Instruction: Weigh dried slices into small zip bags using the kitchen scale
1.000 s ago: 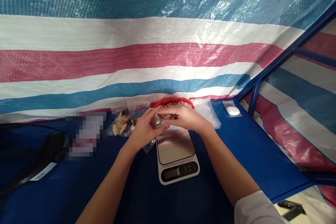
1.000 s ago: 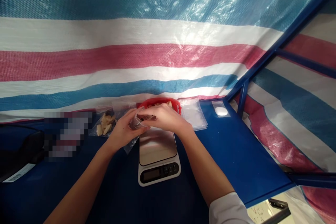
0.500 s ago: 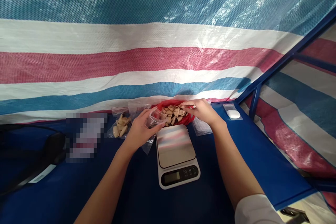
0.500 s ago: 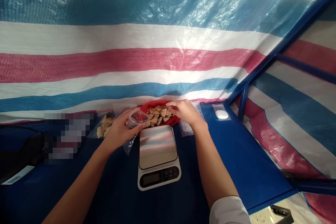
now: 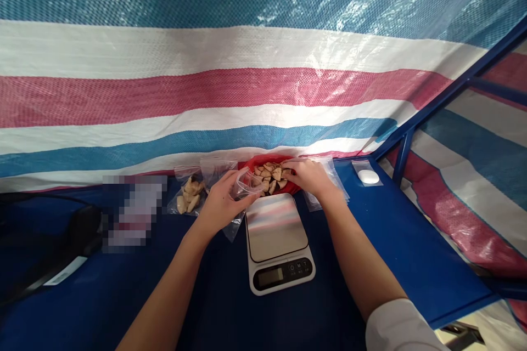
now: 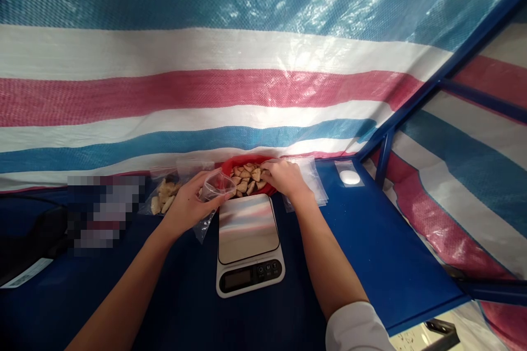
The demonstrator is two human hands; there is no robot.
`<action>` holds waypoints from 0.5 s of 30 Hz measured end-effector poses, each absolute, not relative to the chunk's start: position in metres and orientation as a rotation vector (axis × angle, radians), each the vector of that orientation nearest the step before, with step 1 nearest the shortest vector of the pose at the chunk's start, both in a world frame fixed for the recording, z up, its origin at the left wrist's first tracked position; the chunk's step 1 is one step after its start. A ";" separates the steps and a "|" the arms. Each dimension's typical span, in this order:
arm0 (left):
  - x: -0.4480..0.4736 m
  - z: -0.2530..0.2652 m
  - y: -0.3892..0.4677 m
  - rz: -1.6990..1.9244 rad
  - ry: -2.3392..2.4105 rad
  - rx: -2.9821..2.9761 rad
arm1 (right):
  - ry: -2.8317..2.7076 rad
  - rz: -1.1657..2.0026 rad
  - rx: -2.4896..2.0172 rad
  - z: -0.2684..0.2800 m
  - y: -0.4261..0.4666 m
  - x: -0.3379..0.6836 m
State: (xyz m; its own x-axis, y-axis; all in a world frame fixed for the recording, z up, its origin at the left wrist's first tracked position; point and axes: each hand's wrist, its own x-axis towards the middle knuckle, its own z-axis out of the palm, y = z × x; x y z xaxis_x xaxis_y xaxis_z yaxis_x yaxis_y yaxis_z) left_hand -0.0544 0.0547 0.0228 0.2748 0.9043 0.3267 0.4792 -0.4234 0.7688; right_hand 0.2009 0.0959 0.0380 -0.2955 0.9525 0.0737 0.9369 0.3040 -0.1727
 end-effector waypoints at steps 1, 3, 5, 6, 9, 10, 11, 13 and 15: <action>-0.054 0.024 0.054 1.039 1.242 2.008 | -2.393 0.127 -1.763 0.038 0.095 0.198; -0.053 0.025 0.054 1.034 1.243 1.999 | -2.383 0.093 -1.771 0.037 0.094 0.192; -0.052 0.026 0.053 1.036 1.242 1.997 | -2.392 0.069 -1.779 0.034 0.095 0.186; -0.052 0.026 0.053 1.037 1.240 1.999 | -2.401 0.056 -1.783 0.032 0.095 0.183; -0.052 0.025 0.053 1.047 1.236 2.014 | -2.430 0.021 -1.795 0.027 0.096 0.177; -0.052 0.025 0.054 1.048 1.233 2.019 | -2.432 0.015 -1.805 0.026 0.096 0.176; -0.052 0.024 0.054 1.047 1.230 2.022 | -2.425 0.015 -1.822 0.026 0.096 0.176; -0.053 0.023 0.055 1.050 1.227 2.023 | -2.391 0.035 -1.847 0.026 0.097 0.178; -0.053 0.022 0.055 1.052 1.228 2.021 | -2.343 0.080 -1.839 0.028 0.098 0.181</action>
